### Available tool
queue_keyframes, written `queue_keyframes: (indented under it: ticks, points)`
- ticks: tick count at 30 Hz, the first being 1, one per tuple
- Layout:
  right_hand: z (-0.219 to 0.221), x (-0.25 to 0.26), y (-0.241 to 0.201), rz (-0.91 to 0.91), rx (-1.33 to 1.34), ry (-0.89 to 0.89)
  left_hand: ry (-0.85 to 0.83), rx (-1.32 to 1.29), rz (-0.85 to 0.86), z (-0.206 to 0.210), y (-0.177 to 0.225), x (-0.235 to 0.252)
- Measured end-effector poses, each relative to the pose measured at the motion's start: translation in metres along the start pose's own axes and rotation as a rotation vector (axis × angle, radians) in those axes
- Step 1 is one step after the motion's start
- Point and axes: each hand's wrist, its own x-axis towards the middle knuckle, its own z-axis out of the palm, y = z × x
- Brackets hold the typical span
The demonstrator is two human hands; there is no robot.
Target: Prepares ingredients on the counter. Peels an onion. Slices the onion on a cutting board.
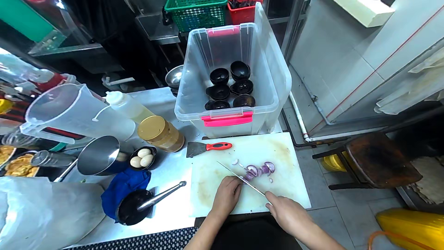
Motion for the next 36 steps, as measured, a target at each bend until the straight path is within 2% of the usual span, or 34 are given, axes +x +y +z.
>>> queue_keyframes:
  ticks: [4,11,13,15,16,17,19,23,24,26,29,34,36]
  points:
    - [-0.007,0.013,-0.006,-0.009,-0.006,-0.009,0.013,0.019,0.004,0.003,0.001,0.0]
    - [-0.013,-0.007,-0.005,-0.013,-0.006,0.046,0.032,-0.015,-0.002,0.001,-0.002,-0.001]
    - [-0.01,-0.012,0.001,0.0,0.025,0.061,0.131,-0.065,-0.029,-0.008,0.004,-0.002]
    - [-0.004,-0.014,0.006,0.007,0.053,0.067,0.315,-0.071,-0.023,-0.023,0.019,0.009]
    - [-0.001,-0.016,0.009,0.007,0.056,0.064,0.359,-0.048,-0.011,-0.032,0.029,0.021]
    - [0.002,-0.017,0.01,0.004,0.057,0.052,0.331,-0.013,-0.004,-0.041,0.04,0.035]
    - [0.007,-0.018,0.011,-0.011,0.048,0.016,0.047,0.1,-0.035,-0.051,0.057,0.067]
    - [0.01,-0.013,0.01,-0.042,0.07,-0.068,-0.734,0.317,-0.164,-0.033,0.076,0.129]
    - [0.009,-0.01,0.011,-0.039,0.074,-0.079,-0.842,0.34,-0.18,-0.025,0.076,0.137]
    - [0.008,-0.007,0.014,-0.039,0.08,-0.076,-0.92,0.357,-0.184,-0.017,0.076,0.143]
    - [0.006,-0.006,0.015,-0.041,0.089,-0.08,-0.863,0.318,-0.175,-0.019,0.07,0.144]
    - [0.007,-0.007,0.019,-0.019,0.124,-0.055,-0.46,0.043,-0.222,-0.059,0.055,0.112]
    - [0.007,-0.007,0.024,0.002,0.151,-0.045,-0.392,0.013,-0.241,-0.071,0.045,0.087]
